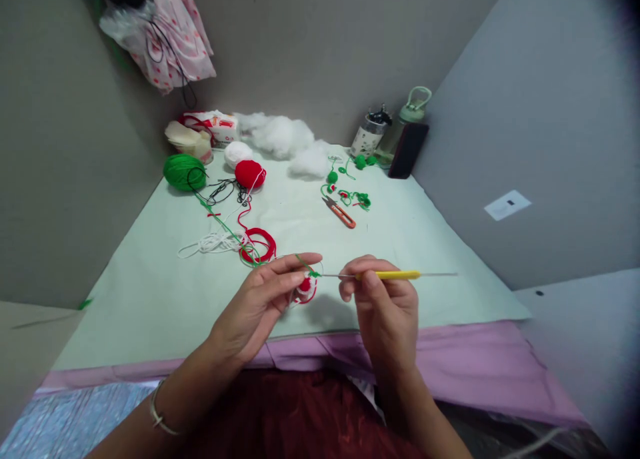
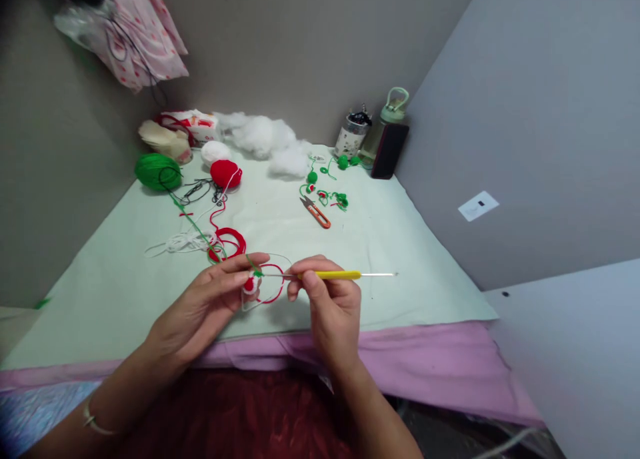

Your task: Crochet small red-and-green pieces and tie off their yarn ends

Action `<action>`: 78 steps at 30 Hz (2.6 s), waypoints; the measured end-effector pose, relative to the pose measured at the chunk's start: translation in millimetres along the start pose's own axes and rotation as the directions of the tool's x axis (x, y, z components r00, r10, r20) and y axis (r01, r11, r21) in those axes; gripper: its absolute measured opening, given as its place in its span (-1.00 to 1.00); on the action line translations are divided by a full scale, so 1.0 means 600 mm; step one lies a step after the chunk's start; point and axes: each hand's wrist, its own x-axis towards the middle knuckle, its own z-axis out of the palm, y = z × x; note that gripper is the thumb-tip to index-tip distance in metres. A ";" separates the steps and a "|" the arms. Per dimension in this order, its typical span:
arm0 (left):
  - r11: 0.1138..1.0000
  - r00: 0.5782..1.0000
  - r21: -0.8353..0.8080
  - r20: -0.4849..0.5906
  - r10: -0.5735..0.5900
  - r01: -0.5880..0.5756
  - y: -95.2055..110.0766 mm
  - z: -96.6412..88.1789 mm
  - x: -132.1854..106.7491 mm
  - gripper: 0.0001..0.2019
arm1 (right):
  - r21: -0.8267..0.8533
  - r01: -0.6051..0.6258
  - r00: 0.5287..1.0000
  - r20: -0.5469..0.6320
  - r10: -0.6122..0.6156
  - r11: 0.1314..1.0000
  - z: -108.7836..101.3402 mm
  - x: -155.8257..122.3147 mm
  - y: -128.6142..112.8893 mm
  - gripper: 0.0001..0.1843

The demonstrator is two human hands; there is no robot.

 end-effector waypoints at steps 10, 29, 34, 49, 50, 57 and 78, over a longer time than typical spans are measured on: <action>0.986 0.998 0.154 0.036 0.055 -0.060 -0.007 0.006 -0.002 -0.65 | 0.012 -0.098 0.991 0.093 0.097 0.995 0.001 -0.001 0.014 -0.84; 0.928 0.983 0.329 0.003 0.181 -0.172 -0.001 0.002 -0.006 -0.66 | -0.353 0.321 0.928 0.301 -0.219 0.879 -0.011 -0.010 -0.023 -0.75; 0.910 0.973 0.360 -0.028 0.229 -0.204 -0.001 0.009 -0.007 -0.64 | -0.429 0.380 0.911 0.324 -0.253 0.819 -0.012 -0.011 -0.021 -0.76; 1.000 1.000 -0.004 0.021 -0.009 0.009 -0.005 0.016 -0.006 -0.52 | -0.641 0.574 0.813 0.372 -0.448 0.510 0.003 -0.030 0.003 -0.58; 0.999 0.999 -0.025 0.024 -0.039 0.040 -0.002 0.013 -0.006 -0.52 | -0.608 0.509 0.858 0.309 -0.409 0.609 0.004 -0.029 0.001 -0.62; 0.991 0.993 0.072 -0.038 0.115 -0.112 0.000 0.009 -0.007 -0.62 | -0.109 0.128 0.992 0.030 -0.125 0.986 0.007 -0.009 -0.009 -0.78; 0.998 0.999 -0.033 0.007 0.054 -0.054 -0.011 0.009 0.001 -0.64 | -0.069 0.055 0.998 0.031 -0.053 0.996 0.007 -0.005 0.004 -0.82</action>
